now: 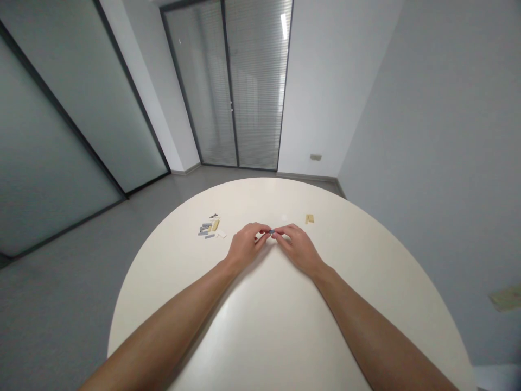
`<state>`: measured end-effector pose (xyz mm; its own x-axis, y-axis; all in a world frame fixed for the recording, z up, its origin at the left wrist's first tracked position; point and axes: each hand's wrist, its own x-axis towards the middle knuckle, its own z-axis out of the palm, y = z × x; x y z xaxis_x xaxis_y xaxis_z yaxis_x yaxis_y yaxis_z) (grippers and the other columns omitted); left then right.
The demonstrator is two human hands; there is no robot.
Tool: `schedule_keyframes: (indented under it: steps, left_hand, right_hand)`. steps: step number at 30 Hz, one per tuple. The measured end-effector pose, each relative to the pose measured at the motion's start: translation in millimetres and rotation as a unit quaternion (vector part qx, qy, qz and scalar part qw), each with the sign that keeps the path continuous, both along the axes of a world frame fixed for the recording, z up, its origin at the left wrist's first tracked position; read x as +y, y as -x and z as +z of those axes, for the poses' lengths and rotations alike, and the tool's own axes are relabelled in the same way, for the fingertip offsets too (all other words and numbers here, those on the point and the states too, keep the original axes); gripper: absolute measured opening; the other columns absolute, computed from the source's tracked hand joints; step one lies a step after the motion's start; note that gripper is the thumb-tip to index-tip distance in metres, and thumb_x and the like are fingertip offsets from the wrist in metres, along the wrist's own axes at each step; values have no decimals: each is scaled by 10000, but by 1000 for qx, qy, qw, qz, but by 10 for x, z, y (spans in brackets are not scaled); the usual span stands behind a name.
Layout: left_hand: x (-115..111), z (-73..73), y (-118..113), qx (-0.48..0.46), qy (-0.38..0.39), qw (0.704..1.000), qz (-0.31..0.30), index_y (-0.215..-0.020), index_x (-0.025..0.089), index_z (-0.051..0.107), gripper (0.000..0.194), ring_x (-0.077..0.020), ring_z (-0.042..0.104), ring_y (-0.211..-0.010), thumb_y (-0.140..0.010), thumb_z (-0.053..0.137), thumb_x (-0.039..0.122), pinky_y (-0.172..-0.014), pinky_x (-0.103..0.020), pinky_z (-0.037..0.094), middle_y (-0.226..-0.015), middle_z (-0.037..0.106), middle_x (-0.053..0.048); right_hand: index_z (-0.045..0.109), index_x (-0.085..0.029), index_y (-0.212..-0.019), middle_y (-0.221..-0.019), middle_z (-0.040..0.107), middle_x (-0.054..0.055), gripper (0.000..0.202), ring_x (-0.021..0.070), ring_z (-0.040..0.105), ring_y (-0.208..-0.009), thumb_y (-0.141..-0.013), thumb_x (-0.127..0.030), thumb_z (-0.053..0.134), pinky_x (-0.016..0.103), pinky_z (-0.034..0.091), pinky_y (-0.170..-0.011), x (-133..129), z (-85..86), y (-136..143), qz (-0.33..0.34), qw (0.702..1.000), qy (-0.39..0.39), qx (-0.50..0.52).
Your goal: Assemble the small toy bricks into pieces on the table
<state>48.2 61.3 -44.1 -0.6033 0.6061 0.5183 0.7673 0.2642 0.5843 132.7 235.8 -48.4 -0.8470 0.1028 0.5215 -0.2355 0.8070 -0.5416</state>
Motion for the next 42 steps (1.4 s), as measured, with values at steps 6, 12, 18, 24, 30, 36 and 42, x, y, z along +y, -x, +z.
schedule_keyframes:
  steps: [6,12,18,24,30,36,42]
  left_hand:
    - [-5,1,4,-2,7,1000,1,-1049,236,685,156,-159,660,-943,-939,576,257,-728,-258,564,-1005,724,-11]
    - [-3,4,2,-6,11,1000,7,-1053,239,689,166,-167,668,-945,-946,569,279,-727,-264,568,-1006,730,-17]
    - [-4,20,-7,-12,8,1000,4,-1055,241,688,166,-165,669,-941,-943,569,272,-724,-267,568,-1011,732,-16]
    - [-10,21,-11,-11,13,1000,2,-1055,239,686,170,-164,667,-937,-932,569,247,-718,-265,565,-1008,729,-16]
    - [-7,15,-15,-14,11,1000,0,-1063,240,682,177,-161,665,-932,-921,576,228,-721,-267,564,-1011,728,-12]
    - [-8,5,-16,-22,7,1000,-3,-1073,239,681,190,-163,671,-935,-920,568,229,-715,-265,565,-1016,730,-15]
    - [-9,18,-23,-18,7,1000,0,-1062,244,684,179,-163,672,-933,-924,572,237,-711,-263,563,-1008,732,-14]
  right_hand:
    - [698,-254,-1060,-1003,739,41,175,229,637,-1003,-965,-335,576,420,475,-924,-18,28,-12,7,1000,4,3]
    - [670,-255,-1076,-1051,734,44,157,226,641,-997,-950,-315,598,412,476,-915,-34,65,-35,11,1000,12,18]
    - [682,-262,-1047,-1028,737,40,140,231,642,-998,-949,-318,599,424,479,-919,-24,56,-27,10,1000,6,22]
    - [695,-275,-1069,-1030,739,37,165,230,641,-1002,-958,-333,588,423,479,-917,-21,55,-25,8,1000,5,18]
    - [690,-274,-1099,-1048,738,37,179,228,639,-1006,-954,-283,586,425,477,-925,-23,46,-22,16,1000,7,19]
    - [661,-260,-1108,-1048,733,42,184,226,646,-1001,-931,-262,608,416,481,-919,-18,36,-20,17,999,11,28]
    - [663,-258,-1061,-1037,732,36,137,221,645,-984,-940,-259,599,411,475,-914,-28,59,-34,20,999,8,29]
